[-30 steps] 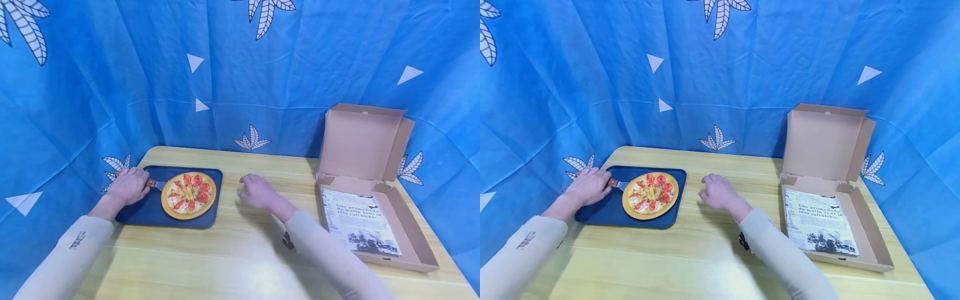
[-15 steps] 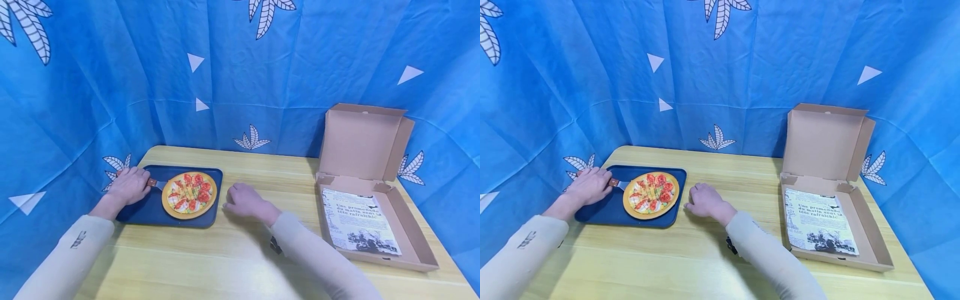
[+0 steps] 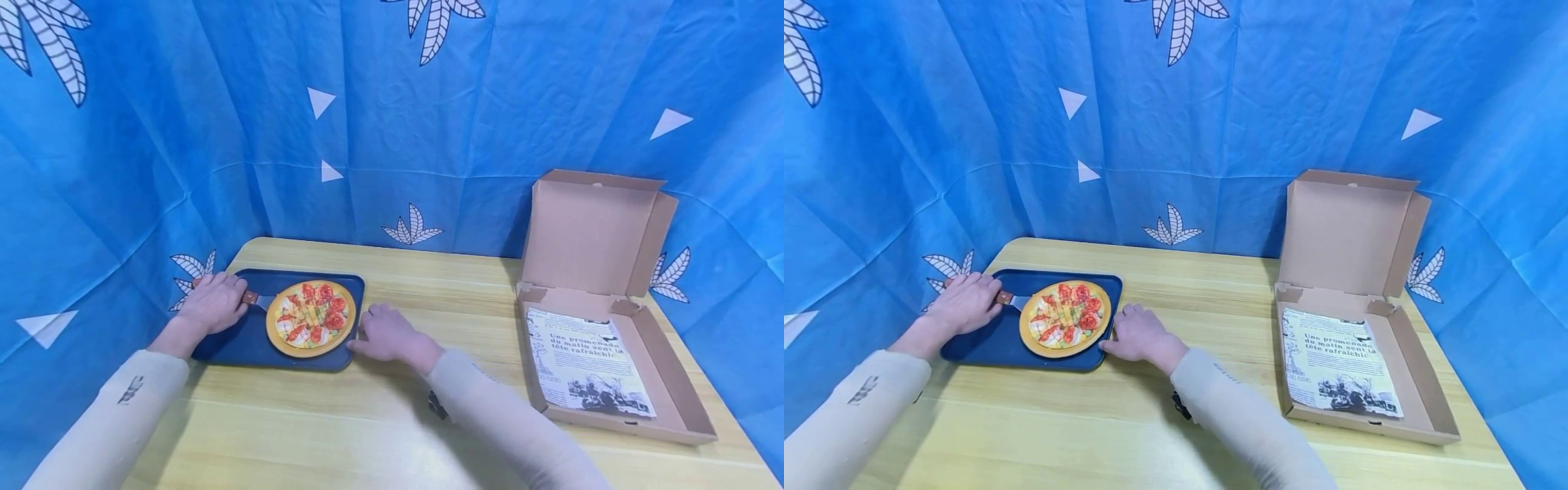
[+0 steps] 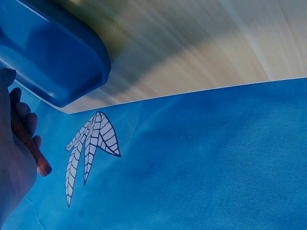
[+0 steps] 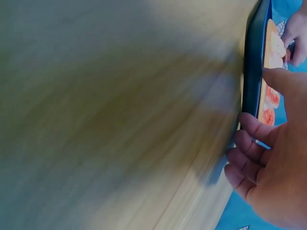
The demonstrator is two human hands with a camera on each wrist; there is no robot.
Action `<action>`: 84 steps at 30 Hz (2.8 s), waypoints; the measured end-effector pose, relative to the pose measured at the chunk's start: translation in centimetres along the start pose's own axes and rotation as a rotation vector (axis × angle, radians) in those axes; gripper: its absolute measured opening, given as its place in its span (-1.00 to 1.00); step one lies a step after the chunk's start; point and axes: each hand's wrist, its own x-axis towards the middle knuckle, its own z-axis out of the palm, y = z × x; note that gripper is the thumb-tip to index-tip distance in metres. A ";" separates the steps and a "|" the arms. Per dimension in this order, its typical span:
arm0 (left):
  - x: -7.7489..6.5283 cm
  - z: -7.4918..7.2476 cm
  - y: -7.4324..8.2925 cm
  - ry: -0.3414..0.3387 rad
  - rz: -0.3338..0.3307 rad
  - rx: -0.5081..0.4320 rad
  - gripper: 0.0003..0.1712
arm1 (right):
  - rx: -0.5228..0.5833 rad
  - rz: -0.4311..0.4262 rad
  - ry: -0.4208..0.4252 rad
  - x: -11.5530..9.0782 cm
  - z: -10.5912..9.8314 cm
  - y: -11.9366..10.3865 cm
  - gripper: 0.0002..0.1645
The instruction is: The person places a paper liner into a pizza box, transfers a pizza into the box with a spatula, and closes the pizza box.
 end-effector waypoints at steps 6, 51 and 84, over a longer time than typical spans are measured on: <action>0.0 0.0 0.1 -0.010 -0.003 0.007 -0.71 | -0.062 0.046 -0.030 0.1 0.4 -0.9 -0.13; 0.4 -0.2 0.9 -0.048 -0.014 -0.060 -0.82 | -0.020 0.040 -0.010 0.0 1.9 -1.1 -0.21; -0.6 0.3 1.4 -0.043 -0.071 -0.146 -0.62 | -0.023 0.038 -0.001 -0.7 1.7 -0.9 -0.20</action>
